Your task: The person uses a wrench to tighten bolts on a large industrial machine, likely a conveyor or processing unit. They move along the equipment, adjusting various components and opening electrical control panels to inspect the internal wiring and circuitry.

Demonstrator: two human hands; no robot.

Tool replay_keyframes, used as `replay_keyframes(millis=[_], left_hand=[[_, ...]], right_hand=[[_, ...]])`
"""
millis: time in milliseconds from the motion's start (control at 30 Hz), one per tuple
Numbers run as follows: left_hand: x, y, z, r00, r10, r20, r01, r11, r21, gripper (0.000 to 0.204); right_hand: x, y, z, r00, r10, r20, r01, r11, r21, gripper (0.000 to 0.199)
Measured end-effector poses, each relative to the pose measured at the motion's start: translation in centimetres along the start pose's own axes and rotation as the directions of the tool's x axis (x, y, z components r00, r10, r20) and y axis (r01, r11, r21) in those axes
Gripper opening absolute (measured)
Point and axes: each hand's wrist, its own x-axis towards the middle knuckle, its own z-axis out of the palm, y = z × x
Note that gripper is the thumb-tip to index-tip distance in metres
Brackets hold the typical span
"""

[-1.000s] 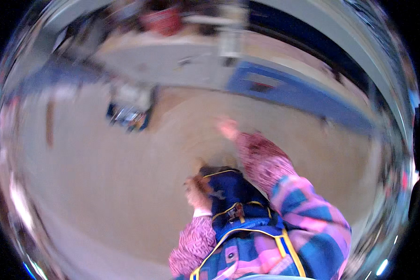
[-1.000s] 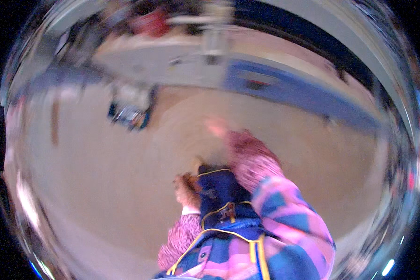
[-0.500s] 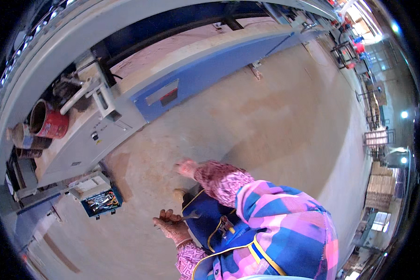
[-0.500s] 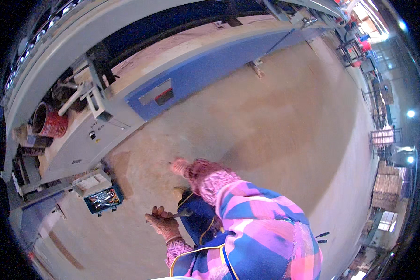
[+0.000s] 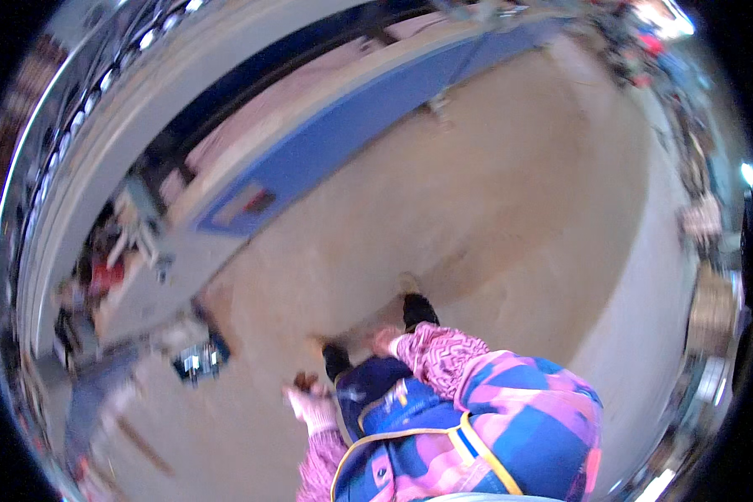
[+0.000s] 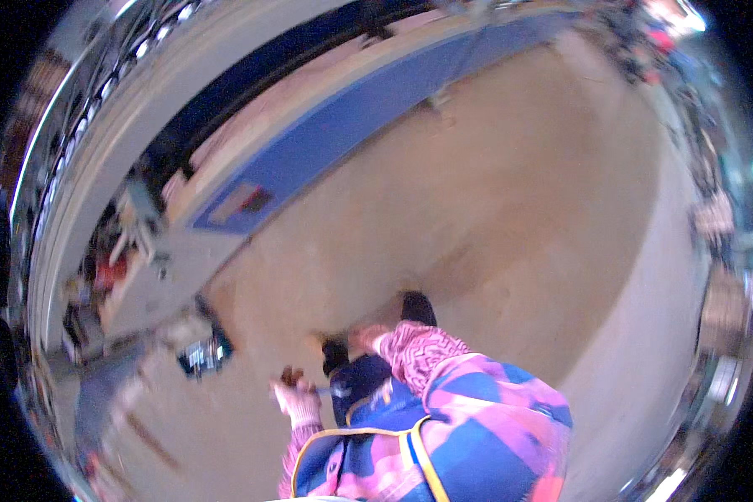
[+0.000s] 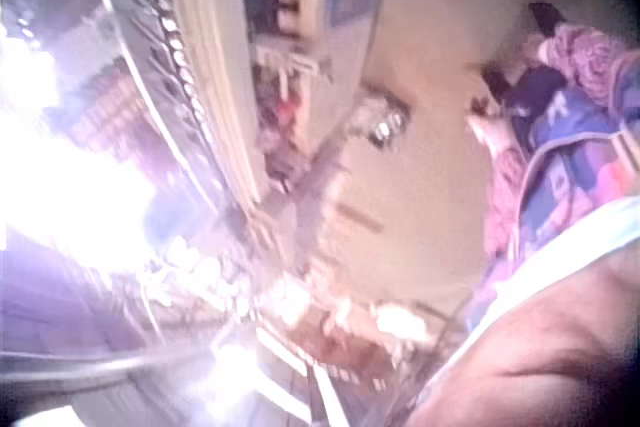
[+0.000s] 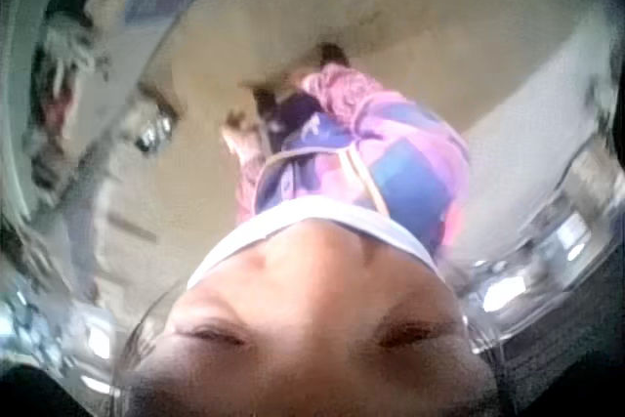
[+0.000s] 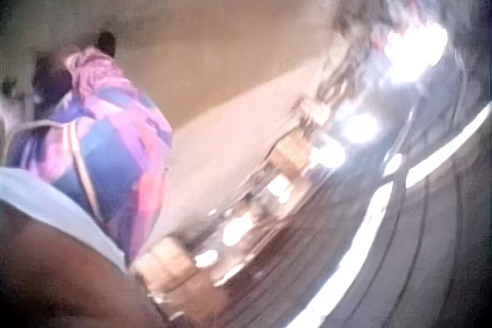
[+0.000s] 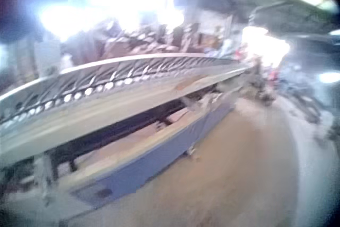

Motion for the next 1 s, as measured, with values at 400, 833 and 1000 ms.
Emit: replay_keyframes(millis=[400,833,1000], left_hand=[[-15.5,-16.9,18.6,0.935,0.008,0.354,-0.083,0.977,0.197,0.065],[-18.1,-20.6,9.5,0.967,0.07,0.245,-0.051,0.995,-0.084,0.06],[-19.4,-24.9,-3.2,0.953,0.052,0.297,0.074,0.914,-0.399,0.043]], right_hand=[[-22.8,28.6,-23.1,0.754,0.642,-0.139,-0.458,0.665,0.59,0.042],[-28.5,26.4,-9.3,0.908,0.418,0.029,-0.303,0.607,0.734,0.034],[-32.2,16.6,-5.1,0.985,0.119,-0.126,-0.016,0.786,0.619,0.025]])
